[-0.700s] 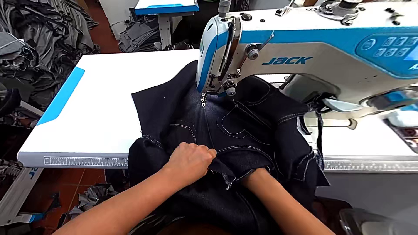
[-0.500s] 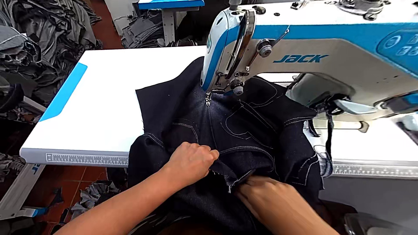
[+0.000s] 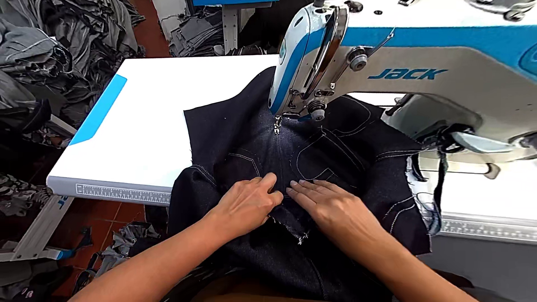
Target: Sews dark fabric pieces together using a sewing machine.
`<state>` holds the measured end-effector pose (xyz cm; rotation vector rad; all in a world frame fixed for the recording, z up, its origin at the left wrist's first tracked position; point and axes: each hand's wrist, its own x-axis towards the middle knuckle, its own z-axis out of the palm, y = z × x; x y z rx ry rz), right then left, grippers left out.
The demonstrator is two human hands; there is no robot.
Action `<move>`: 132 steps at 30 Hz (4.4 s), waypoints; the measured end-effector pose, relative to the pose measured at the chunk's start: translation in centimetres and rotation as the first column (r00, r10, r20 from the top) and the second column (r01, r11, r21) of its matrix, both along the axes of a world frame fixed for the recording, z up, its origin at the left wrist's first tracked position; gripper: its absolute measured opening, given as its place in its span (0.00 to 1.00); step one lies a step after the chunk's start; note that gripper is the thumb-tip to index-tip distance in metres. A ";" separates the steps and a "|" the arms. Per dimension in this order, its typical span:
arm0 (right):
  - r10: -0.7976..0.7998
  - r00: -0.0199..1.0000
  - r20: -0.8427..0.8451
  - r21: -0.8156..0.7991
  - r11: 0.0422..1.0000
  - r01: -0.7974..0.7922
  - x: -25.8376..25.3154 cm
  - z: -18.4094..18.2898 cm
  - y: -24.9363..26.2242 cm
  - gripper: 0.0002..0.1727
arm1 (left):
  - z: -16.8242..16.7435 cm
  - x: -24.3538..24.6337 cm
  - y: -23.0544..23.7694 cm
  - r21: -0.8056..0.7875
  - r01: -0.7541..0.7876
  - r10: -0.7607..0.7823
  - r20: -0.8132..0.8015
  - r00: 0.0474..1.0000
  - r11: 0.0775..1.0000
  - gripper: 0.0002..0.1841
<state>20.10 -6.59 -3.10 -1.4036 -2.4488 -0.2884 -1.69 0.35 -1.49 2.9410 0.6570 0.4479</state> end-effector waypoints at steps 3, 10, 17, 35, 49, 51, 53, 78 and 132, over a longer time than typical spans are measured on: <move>0.005 0.999 0.049 0.072 0.997 -0.008 -1.1 -1.1 -0.5 0.20 | -0.3 0.1 -0.2 0.038 0.010 -0.010 0.016 1.000 0.999 0.09; 0.064 0.994 -0.089 0.073 0.996 -0.058 1.0 -0.7 -1.1 0.20 | 0.5 -0.4 -0.6 -0.017 -0.030 0.028 -0.085 0.996 0.999 0.14; -0.007 0.996 -0.085 0.081 0.997 0.014 0.5 -1.2 -1.5 0.22 | 1.7 -0.5 -0.1 -0.096 -0.041 0.018 -0.230 0.973 0.995 0.21; -0.083 0.985 -0.153 -0.089 0.994 0.070 1.9 0.7 7.0 0.24 | 5.6 3.3 8.6 -0.265 -0.248 0.093 -0.485 0.870 0.932 0.21; -0.121 0.976 -0.180 -0.126 0.987 0.099 2.9 1.5 11.0 0.31 | 5.3 3.7 12.2 -0.225 -0.177 0.056 -0.458 0.887 0.958 0.19; -0.125 0.976 -0.175 -0.131 0.986 0.103 3.0 1.5 11.2 0.31 | 5.4 3.9 12.3 -0.222 -0.200 0.075 -0.473 0.878 0.954 0.20; -0.138 0.977 -0.164 -0.136 0.984 0.117 3.0 1.5 11.8 0.29 | 5.4 4.1 12.9 -0.207 -0.222 0.099 -0.479 0.872 0.953 0.20; 0.026 0.939 -0.344 0.135 0.991 0.022 3.6 0.1 12.8 0.15 | 2.5 2.6 13.3 0.305 0.170 -0.227 0.163 0.960 0.937 0.12; -0.054 0.939 -0.338 -0.057 0.998 0.037 4.3 -0.2 12.6 0.17 | 0.6 2.7 11.6 -0.038 -0.103 0.096 -0.146 0.985 0.994 0.26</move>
